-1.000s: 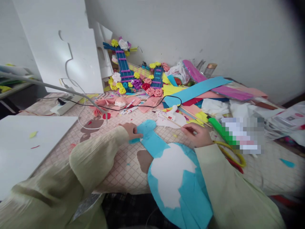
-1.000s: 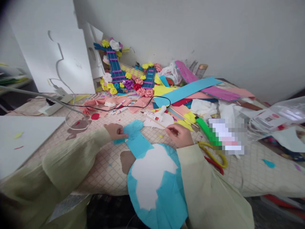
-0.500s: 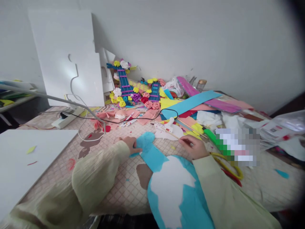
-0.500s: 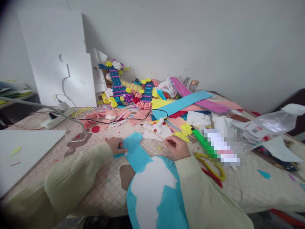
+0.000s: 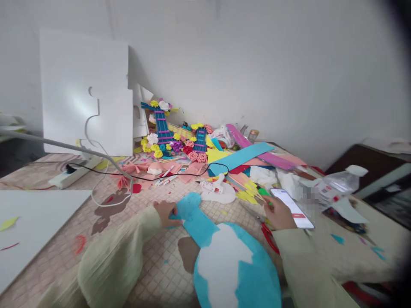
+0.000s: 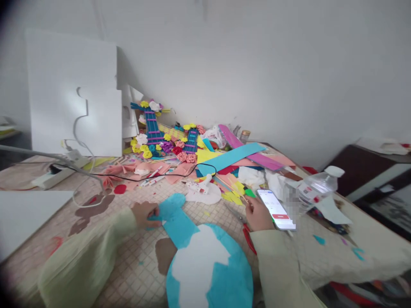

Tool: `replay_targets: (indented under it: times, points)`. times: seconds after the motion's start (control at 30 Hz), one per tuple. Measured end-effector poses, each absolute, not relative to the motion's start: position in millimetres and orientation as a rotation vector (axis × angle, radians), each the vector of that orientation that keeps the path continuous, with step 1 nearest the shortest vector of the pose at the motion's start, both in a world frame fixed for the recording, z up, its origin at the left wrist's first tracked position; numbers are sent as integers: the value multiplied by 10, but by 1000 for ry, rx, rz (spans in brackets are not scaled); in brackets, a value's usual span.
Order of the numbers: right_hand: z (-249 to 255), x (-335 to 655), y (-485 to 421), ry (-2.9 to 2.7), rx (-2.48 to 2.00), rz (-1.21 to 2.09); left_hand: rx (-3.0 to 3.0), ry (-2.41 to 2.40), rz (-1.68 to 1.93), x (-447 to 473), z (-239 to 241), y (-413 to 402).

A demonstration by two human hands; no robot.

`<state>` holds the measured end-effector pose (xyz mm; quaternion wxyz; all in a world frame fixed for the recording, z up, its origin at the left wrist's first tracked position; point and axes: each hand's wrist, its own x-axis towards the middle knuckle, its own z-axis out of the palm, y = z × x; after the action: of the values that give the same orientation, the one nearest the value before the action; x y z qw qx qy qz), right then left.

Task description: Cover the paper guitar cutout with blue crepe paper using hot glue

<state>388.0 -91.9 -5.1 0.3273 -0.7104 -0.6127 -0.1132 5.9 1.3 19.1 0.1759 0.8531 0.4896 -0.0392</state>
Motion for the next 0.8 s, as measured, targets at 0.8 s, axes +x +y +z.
replay_targets:
  times: [0.8]
  points:
    - [-129, 3822, -775, -1538, -1953, -393, 2647, 1459, 133, -227, 236, 660]
